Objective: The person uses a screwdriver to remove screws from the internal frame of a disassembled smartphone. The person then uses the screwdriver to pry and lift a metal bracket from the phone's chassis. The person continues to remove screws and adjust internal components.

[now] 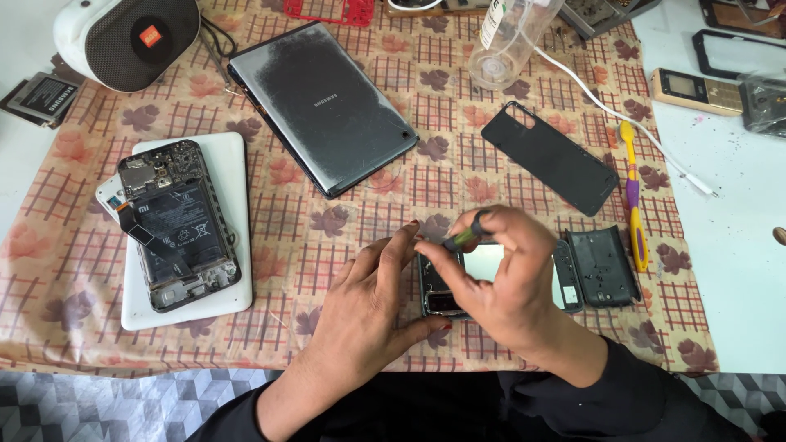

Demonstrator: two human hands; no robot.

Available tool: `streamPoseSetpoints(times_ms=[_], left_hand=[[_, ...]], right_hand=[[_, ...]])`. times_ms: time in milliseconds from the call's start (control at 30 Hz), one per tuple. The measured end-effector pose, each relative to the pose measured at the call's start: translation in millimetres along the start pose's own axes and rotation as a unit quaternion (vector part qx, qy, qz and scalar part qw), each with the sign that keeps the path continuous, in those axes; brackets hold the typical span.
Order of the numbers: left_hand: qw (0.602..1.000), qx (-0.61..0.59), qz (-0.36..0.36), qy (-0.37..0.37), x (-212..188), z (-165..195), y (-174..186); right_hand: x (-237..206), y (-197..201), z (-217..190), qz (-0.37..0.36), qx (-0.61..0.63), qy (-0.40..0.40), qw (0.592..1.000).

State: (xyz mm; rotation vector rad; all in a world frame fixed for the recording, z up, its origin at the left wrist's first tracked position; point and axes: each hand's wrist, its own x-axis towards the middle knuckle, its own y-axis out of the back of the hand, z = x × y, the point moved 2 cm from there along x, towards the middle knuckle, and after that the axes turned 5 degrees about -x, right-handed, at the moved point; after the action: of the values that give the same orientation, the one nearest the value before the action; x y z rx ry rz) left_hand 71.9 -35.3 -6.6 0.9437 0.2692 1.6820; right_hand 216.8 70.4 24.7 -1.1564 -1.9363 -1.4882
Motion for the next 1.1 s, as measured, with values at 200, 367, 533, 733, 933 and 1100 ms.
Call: streamPoseSetpoints(times_ms=[200, 367, 533, 733, 933, 1100], left_hand=[[1.0, 0.006, 0.005, -0.006, 1, 1, -1], [1.0, -0.002, -0.001, -0.001, 2, 0, -1], [0.999, -0.001, -0.025, 0.023, 1, -1, -1], [1.0, 0.004, 0.008, -0.007, 1, 0, -2], [1.0, 0.003, 0.0, -0.002, 2, 1, 0], [1.0, -0.008, -0.012, 0.008, 2, 1, 1]], right_hand=[[5, 1, 3, -0.037, 0.095, -0.021, 0.995], [5, 10, 12, -0.095, 0.218, -0.122, 0.964], [7, 10, 18, -0.15, 0.316, -0.107, 0.931], [7, 2, 20, -0.065, 0.33, -0.089, 0.938], [-2, 7, 25, -0.084, 0.335, -0.109, 0.932], [-8, 30, 21, -0.089, 0.194, -0.122, 0.969]])
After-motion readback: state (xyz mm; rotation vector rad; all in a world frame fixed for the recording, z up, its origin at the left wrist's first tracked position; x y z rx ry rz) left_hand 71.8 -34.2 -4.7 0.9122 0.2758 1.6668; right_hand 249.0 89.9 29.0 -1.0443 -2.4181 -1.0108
